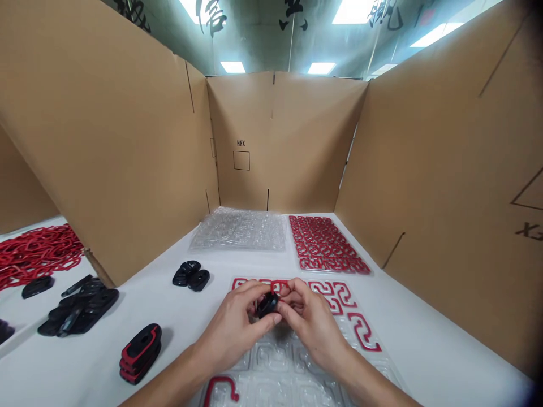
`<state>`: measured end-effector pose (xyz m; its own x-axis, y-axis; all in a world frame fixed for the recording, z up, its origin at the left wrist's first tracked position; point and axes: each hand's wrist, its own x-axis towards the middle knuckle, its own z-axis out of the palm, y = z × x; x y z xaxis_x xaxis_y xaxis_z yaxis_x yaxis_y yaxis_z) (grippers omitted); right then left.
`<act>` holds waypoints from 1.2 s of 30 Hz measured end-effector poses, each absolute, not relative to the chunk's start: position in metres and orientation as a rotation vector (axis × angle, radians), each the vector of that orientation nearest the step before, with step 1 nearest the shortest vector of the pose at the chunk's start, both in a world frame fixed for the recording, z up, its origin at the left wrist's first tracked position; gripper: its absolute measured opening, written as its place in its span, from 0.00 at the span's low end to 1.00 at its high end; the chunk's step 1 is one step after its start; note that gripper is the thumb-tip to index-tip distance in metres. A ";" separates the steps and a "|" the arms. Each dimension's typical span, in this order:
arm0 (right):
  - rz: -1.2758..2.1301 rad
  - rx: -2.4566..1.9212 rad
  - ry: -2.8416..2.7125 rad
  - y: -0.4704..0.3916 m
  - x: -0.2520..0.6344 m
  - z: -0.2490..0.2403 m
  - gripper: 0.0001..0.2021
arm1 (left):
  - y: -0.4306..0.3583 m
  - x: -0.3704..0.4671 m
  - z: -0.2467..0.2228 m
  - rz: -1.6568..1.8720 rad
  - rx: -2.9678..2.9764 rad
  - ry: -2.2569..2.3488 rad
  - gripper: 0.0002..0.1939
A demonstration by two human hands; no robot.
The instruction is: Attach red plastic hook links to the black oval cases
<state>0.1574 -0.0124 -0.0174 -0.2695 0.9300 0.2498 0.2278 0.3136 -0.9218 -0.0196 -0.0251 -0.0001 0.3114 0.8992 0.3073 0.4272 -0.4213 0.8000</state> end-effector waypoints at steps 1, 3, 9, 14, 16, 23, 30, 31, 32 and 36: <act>1.041 -1.042 -1.689 -0.012 0.157 -0.019 0.05 | -0.026 -0.019 0.000 1.006 1.978 1.166 0.12; 1.089 -1.029 -1.668 -0.011 0.157 -0.021 0.06 | -0.027 -0.019 0.000 1.009 1.983 1.156 0.10; 1.252 -0.945 -1.642 -0.016 0.157 -0.013 0.11 | -0.023 -0.021 0.002 1.108 1.953 1.167 0.12; 1.241 -0.954 -1.551 -0.014 0.160 -0.004 0.14 | -0.016 -0.022 0.002 1.053 1.679 1.053 0.09; 1.191 -0.951 -1.532 -0.013 0.161 -0.003 0.16 | -0.015 -0.021 0.003 0.977 1.555 0.972 0.09; 1.235 -0.978 -1.487 -0.008 0.159 -0.009 0.14 | -0.015 -0.021 0.000 0.935 1.316 0.875 0.11; 0.959 -1.081 -1.655 -0.005 0.163 -0.013 0.13 | -0.016 -0.020 0.004 1.005 1.216 0.861 0.11; 0.932 -1.094 -1.685 -0.005 0.164 -0.013 0.13 | -0.016 -0.021 0.005 0.999 1.202 0.855 0.11; 0.904 -1.109 -1.720 -0.005 0.165 -0.014 0.13 | -0.017 -0.021 0.005 0.988 1.186 0.848 0.12; 0.736 -1.166 -1.854 -0.006 0.166 -0.013 0.11 | -0.018 -0.021 0.004 0.959 1.114 0.837 0.14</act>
